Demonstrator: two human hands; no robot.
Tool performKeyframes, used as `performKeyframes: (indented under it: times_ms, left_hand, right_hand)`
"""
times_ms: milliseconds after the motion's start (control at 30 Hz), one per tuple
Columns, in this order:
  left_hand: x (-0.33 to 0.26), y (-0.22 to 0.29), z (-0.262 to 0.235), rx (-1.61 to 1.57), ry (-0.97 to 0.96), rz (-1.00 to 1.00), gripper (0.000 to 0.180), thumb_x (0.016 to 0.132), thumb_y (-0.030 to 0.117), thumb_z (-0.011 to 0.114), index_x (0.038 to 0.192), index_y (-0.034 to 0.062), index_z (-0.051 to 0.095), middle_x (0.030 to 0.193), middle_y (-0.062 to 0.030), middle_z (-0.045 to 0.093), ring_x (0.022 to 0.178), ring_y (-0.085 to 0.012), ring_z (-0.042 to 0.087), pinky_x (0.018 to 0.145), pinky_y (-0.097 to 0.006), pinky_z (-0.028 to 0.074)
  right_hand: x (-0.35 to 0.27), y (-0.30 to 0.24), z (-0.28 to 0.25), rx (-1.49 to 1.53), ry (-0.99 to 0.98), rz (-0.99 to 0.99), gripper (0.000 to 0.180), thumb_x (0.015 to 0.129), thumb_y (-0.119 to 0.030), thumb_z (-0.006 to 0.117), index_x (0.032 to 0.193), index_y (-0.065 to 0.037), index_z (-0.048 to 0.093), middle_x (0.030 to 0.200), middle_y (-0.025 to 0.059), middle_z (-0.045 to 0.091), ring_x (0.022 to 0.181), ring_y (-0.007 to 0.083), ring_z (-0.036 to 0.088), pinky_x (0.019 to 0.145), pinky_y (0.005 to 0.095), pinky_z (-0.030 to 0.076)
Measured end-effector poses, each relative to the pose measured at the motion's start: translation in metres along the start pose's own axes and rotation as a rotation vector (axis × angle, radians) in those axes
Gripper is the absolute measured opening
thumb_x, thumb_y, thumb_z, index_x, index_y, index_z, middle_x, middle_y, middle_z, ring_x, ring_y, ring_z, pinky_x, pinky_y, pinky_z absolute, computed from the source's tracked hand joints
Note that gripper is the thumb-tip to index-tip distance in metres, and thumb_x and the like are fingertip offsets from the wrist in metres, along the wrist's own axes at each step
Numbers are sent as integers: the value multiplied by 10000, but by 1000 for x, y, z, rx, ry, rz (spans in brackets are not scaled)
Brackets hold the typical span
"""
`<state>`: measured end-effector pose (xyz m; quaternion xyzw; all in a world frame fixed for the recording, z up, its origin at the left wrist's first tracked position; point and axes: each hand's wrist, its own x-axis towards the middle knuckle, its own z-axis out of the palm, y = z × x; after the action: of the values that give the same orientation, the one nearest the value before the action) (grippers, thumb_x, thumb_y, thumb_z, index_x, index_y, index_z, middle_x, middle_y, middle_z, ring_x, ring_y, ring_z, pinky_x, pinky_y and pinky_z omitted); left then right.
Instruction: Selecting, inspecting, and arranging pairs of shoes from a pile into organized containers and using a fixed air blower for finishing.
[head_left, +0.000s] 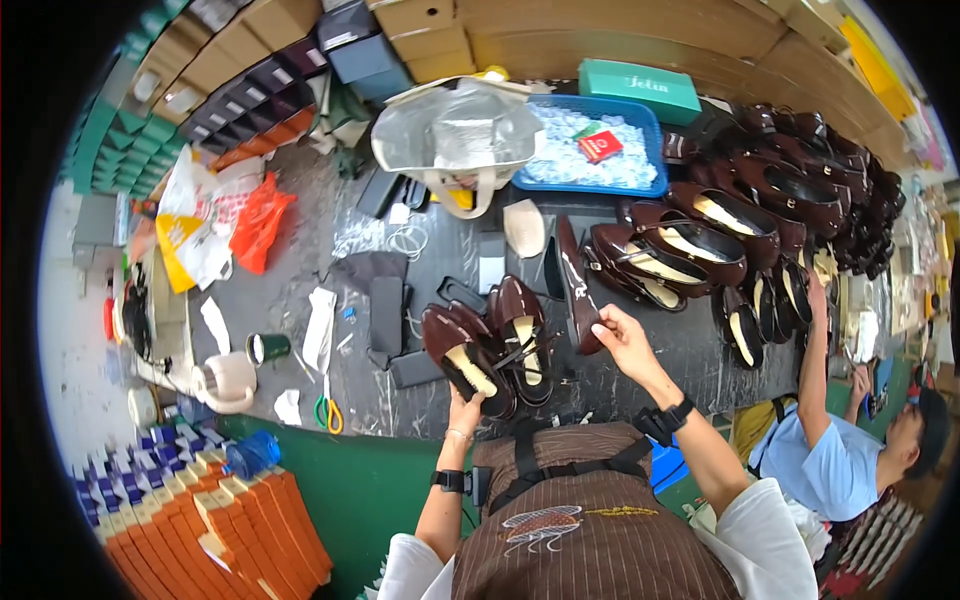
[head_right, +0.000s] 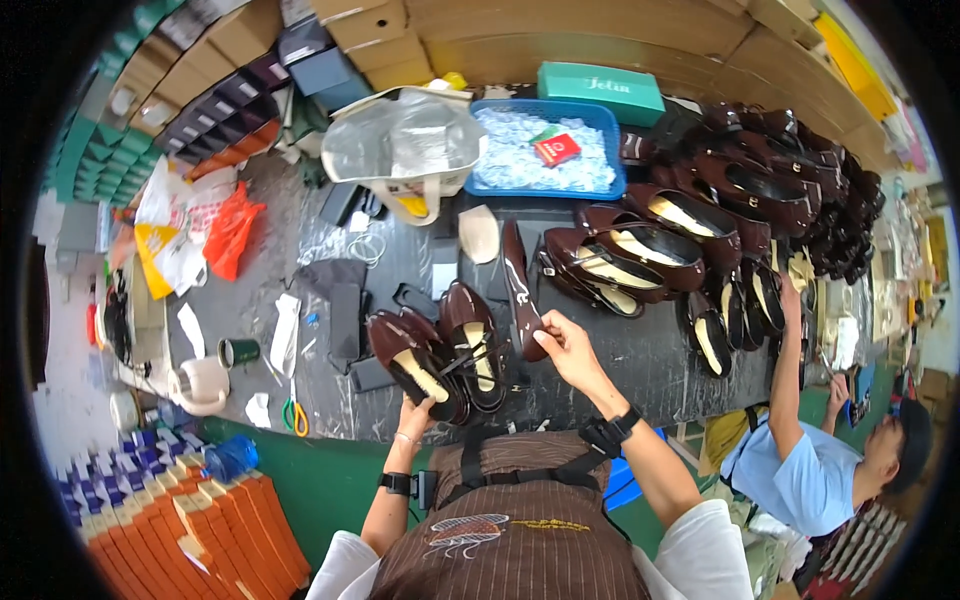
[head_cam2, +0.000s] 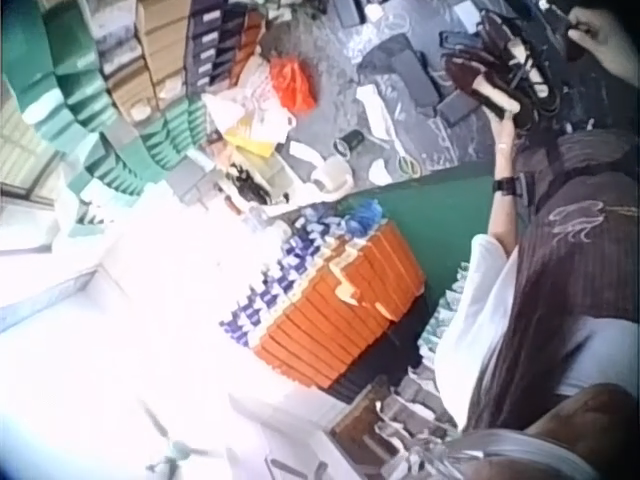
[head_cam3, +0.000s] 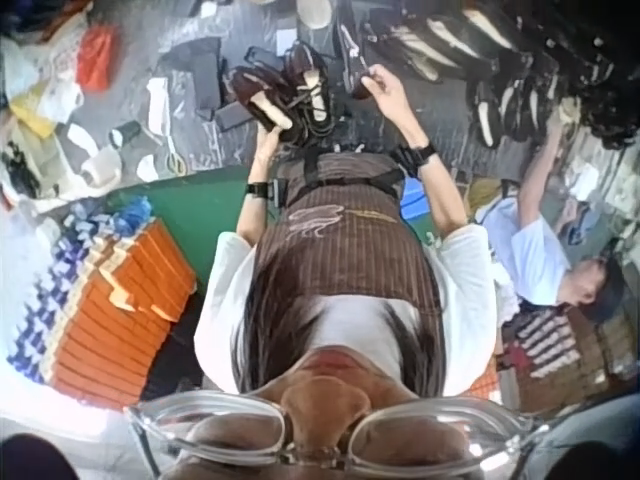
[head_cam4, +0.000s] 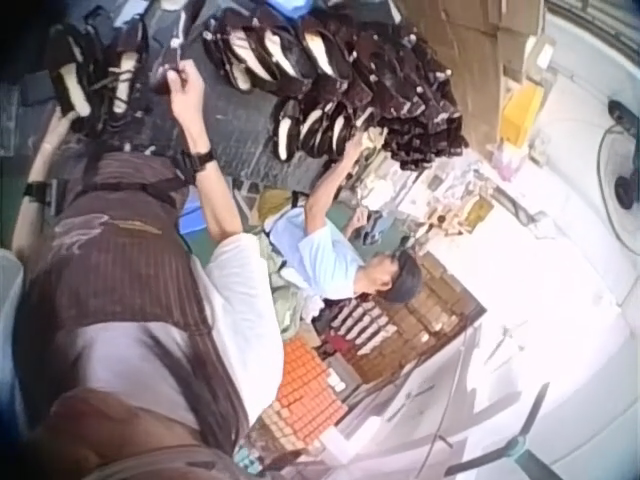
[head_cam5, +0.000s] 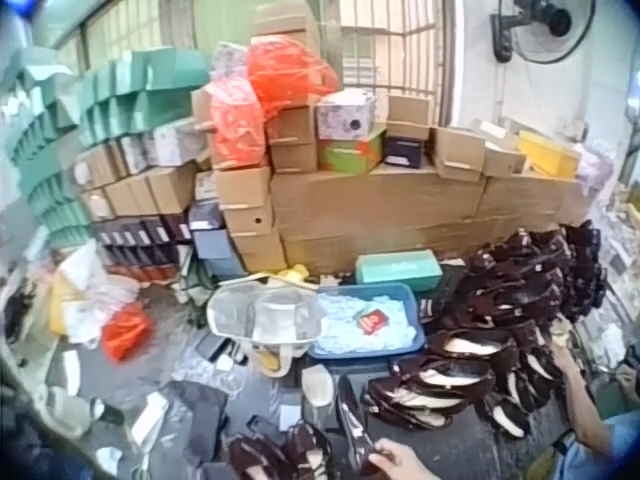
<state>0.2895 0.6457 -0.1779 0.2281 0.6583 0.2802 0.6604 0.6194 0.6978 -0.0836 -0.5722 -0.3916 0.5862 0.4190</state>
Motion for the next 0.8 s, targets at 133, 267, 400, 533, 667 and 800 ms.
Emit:
performKeyframes:
  times_ms: [133,267,400,533,667,800]
  left_hand:
    - [-14,11,7,89,117,278,733,964,134,527,1520,103,51,1482,-126,307,1331,-221,341,1088,-314,297]
    - [-8,8,5,-178,-17,236,808,909,707,307,1517,202,137,1430,-89,367,1283,-237,382,988,-441,378]
    - [-18,7,0,-353,-78,194,803,870,763,307,1442,199,311,1273,-62,479,1099,-203,465,847,-386,400]
    - [-21,4,-2,-198,-82,412,632,949,430,504,1418,52,315,1305,-94,493,1178,-223,479,986,-328,390]
    - [-28,19,7,273,130,359,659,885,14,511,1466,9,201,1366,-156,449,1246,-250,449,1058,-336,335]
    - [-30,17,9,505,267,414,744,870,14,453,1501,82,65,1276,-273,530,1188,-402,524,1007,-397,385]
  right_hand:
    - [-22,-88,60,136,-77,-281,81,904,-30,589,972,-7,552,835,25,620,763,79,554,688,259,468]
    - [-35,-111,116,-289,-26,-649,136,826,-89,680,930,-11,640,830,124,639,727,279,622,665,328,492]
    - [-42,-37,156,-805,-92,-748,172,831,-207,643,827,-36,621,743,131,621,681,302,612,635,415,499]
    - [-61,27,159,-1012,-526,-480,259,826,-135,613,1031,22,586,933,172,639,905,326,630,763,419,526]
    - [-44,-25,120,-808,-301,-545,178,814,-125,599,969,-62,660,894,103,654,846,319,634,752,429,514]
    - [9,-51,12,-1313,289,-515,219,703,-53,571,909,-56,649,815,139,632,800,331,600,729,443,470]
